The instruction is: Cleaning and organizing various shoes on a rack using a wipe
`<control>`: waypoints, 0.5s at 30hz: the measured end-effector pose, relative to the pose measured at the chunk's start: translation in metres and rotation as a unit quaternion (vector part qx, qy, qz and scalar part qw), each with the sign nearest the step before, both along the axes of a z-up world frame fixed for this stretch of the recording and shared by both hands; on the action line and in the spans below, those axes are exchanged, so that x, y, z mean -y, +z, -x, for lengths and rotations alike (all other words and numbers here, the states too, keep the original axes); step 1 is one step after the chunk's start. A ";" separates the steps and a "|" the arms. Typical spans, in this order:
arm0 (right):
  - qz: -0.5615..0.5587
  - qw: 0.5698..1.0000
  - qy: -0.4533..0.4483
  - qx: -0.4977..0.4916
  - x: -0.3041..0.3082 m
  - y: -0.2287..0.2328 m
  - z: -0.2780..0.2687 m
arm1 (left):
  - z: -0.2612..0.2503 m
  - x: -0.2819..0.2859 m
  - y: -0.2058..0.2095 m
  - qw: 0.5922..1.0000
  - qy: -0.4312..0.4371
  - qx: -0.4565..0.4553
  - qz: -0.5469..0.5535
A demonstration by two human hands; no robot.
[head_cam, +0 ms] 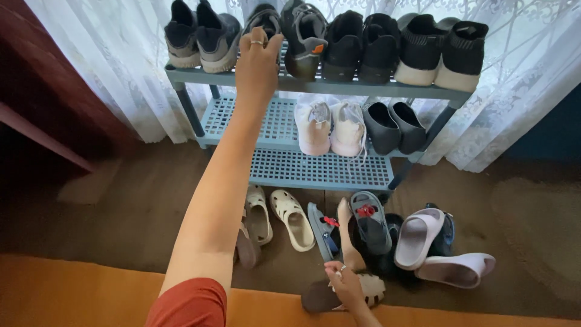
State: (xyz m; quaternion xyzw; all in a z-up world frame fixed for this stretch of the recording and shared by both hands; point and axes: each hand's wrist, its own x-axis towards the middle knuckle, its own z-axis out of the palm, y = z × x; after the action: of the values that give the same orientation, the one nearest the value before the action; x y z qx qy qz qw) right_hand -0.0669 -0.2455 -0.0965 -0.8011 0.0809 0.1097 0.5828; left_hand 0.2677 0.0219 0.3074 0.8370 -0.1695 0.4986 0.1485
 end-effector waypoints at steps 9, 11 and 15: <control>0.015 1.000 0.005 0.017 -0.002 0.007 -0.001 | 0.004 0.022 0.010 0.993 0.077 0.076 -0.055; 0.011 1.000 0.007 0.016 -0.002 0.004 -0.003 | 0.018 0.032 0.023 0.990 0.084 0.107 -0.040; -0.019 1.000 -0.003 0.014 0.001 -0.003 0.003 | 0.019 0.048 0.019 0.999 -0.051 -0.006 0.004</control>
State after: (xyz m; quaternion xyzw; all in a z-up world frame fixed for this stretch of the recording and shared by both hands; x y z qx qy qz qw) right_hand -0.0698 -0.2462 -0.1000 -0.7912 0.0731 0.0976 0.5992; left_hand 0.2492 -0.0261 0.3267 0.8299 -0.2093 0.4855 0.1783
